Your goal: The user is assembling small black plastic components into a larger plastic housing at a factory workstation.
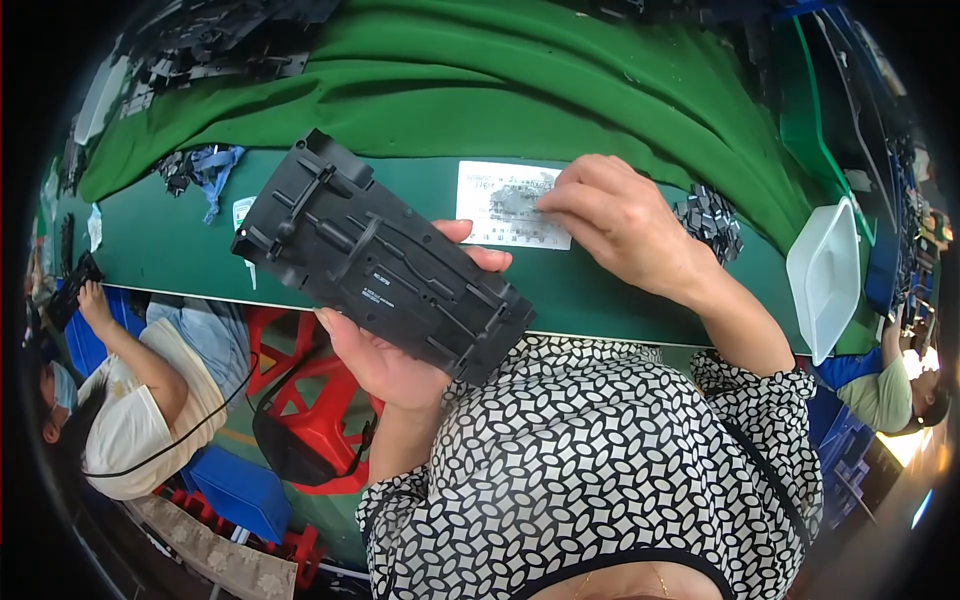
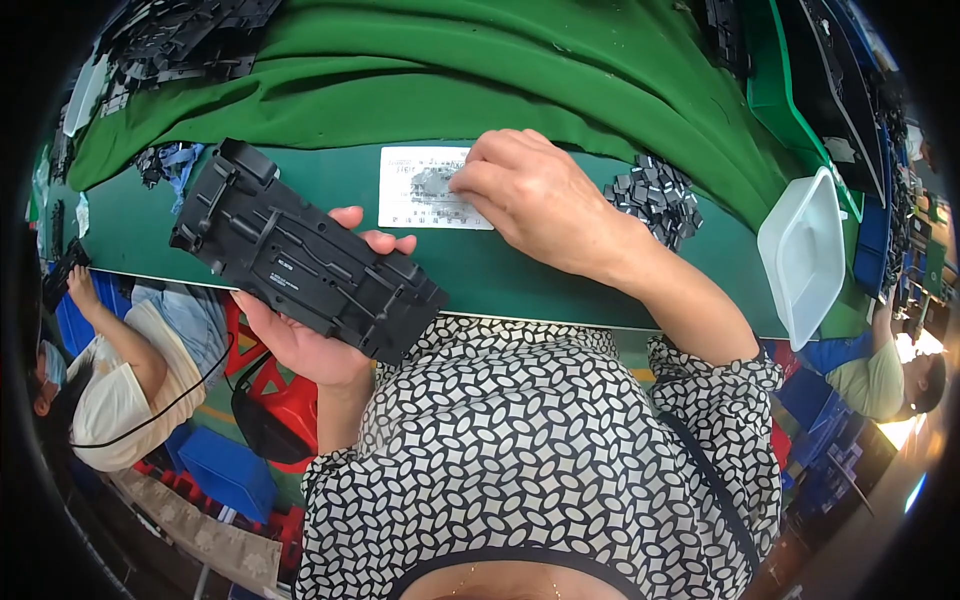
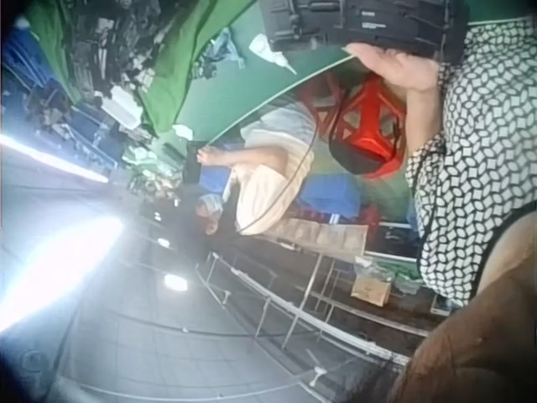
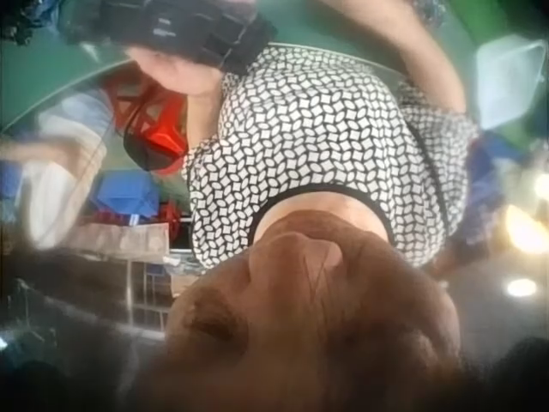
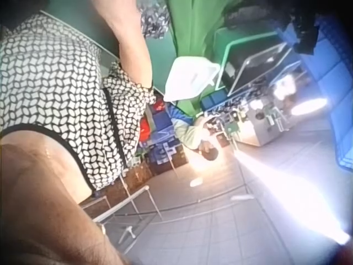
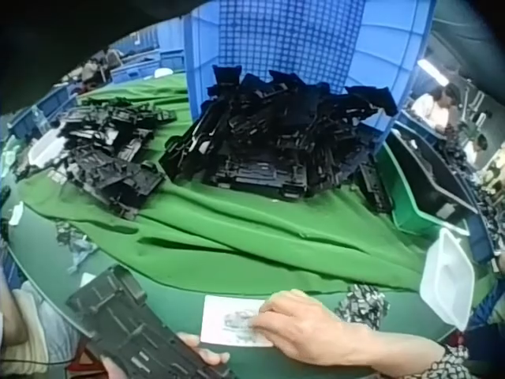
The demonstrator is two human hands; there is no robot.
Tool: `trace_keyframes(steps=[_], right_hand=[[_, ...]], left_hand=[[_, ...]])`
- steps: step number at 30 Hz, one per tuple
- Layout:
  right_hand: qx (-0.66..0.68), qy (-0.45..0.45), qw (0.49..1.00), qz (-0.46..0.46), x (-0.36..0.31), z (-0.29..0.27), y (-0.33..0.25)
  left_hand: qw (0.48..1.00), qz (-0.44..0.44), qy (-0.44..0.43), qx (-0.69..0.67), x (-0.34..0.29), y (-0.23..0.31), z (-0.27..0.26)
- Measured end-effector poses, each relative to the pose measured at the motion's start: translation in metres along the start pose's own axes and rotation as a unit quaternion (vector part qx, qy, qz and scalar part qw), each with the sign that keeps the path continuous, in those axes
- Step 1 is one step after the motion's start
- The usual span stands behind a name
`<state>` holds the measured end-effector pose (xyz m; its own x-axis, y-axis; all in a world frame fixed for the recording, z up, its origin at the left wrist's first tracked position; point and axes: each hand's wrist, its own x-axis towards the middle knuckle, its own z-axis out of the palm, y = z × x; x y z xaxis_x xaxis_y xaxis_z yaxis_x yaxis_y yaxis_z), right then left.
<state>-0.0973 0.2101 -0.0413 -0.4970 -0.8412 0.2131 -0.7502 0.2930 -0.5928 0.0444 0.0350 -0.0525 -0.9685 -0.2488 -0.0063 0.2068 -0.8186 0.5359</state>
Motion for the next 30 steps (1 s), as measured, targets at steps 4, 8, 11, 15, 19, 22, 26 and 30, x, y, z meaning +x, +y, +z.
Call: trace_keyframes(steps=[4,8,11,15,19,22,26,30], right_hand=[[0.063,-0.024,0.995,0.077,0.005,0.000,-0.004],[-0.020,0.026,0.999,0.025,0.012,0.009,0.005],[-0.037,0.049,0.998,0.003,0.014,0.009,0.004],[-0.071,0.018,0.997,-0.032,0.008,0.010,0.003],[-0.050,0.000,0.998,-0.025,0.000,0.001,-0.003],[0.148,0.043,0.978,0.142,0.000,-0.009,-0.005],[0.453,0.050,0.817,0.354,0.002,-0.018,-0.005],[0.634,0.058,0.664,0.393,-0.004,-0.021,-0.006]], left_hand=[[1.000,0.004,-0.001,0.001,0.000,0.000,0.001],[1.000,0.003,0.002,0.018,-0.001,0.000,0.002],[1.000,0.005,-0.002,0.015,-0.001,0.000,0.003],[1.000,0.005,0.002,0.016,0.000,-0.001,0.003],[1.000,0.009,0.001,0.009,0.002,-0.002,0.004],[1.000,0.003,-0.008,-0.010,0.007,-0.003,0.007],[0.995,-0.016,0.089,-0.027,0.013,-0.005,0.023],[0.995,-0.032,0.094,-0.023,0.020,-0.005,0.028]])
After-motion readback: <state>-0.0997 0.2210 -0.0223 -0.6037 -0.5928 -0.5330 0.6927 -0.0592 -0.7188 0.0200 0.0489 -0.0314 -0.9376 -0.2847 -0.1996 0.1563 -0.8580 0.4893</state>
